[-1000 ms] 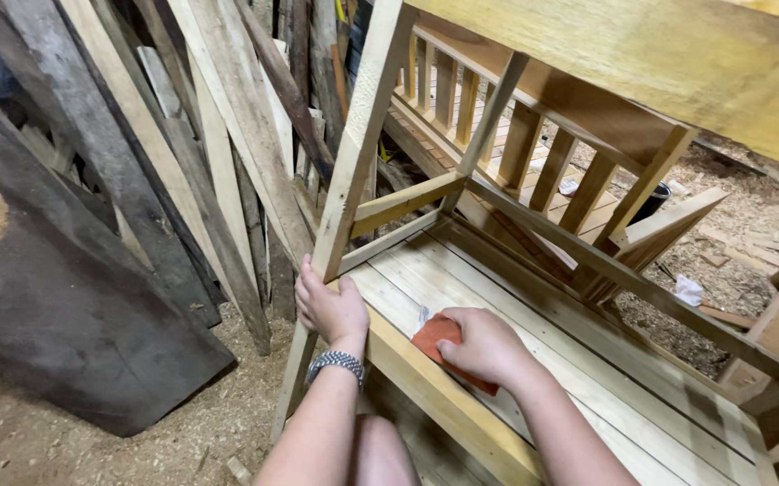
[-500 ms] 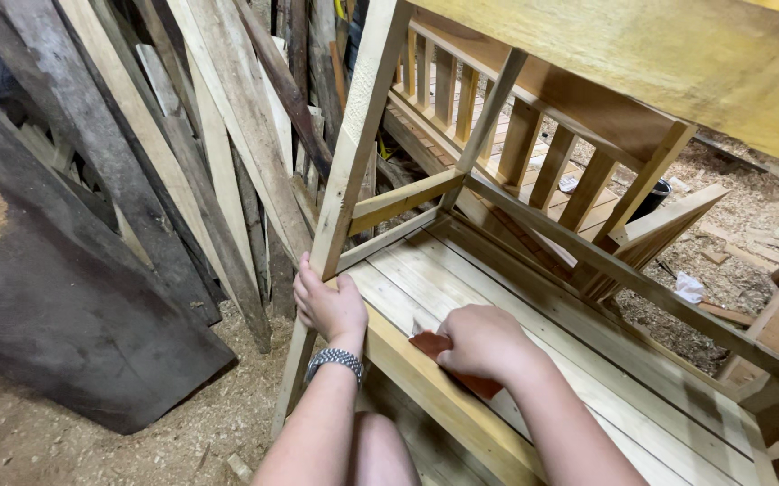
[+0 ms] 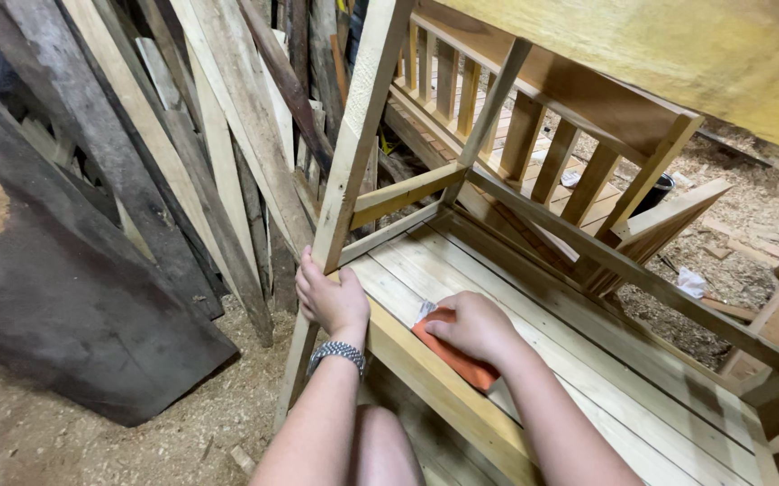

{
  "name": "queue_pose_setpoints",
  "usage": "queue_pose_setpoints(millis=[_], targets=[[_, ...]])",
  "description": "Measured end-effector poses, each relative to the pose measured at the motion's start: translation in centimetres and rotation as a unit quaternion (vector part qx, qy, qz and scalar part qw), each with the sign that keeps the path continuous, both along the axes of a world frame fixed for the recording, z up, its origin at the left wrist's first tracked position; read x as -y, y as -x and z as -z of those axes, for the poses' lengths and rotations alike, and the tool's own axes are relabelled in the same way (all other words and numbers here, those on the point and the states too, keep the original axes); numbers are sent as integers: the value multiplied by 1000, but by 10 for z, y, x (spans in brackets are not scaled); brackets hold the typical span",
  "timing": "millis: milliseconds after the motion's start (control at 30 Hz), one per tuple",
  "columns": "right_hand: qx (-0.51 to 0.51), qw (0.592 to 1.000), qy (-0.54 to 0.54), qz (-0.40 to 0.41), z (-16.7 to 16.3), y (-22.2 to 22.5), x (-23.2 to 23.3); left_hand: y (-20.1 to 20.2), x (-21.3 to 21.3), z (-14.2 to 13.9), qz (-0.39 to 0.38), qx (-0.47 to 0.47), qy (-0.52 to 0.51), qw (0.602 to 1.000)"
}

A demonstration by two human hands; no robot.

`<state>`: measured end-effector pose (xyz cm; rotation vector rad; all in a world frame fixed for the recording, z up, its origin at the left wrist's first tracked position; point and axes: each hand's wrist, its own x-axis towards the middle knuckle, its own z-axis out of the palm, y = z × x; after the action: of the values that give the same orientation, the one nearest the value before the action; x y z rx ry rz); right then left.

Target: The person sits on the ground and sands the slatted seat of an unfinished wooden chair frame using a sheet of orange sandpaper, rubbing it back and forth across the wood. They occasionally pause to fold the sandpaper inside a paper wrapper and then resume sanding the seat surface.

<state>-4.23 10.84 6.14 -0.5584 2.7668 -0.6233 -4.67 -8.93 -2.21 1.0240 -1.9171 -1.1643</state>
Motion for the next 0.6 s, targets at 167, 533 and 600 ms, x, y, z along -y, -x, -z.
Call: queue_pose_setpoints(millis=[167,533,600], targets=[[-21,999,-37,-28,-5,-6,2,-2,-1,-2,-1,-2,-2,1000],[2,991,-118,-67,-27,-5,4,2,-1,3,-12,-24,8,1000],[13,993,-67,-100,-19,1,-5,3,-1,3,-13,-27,6,1000]])
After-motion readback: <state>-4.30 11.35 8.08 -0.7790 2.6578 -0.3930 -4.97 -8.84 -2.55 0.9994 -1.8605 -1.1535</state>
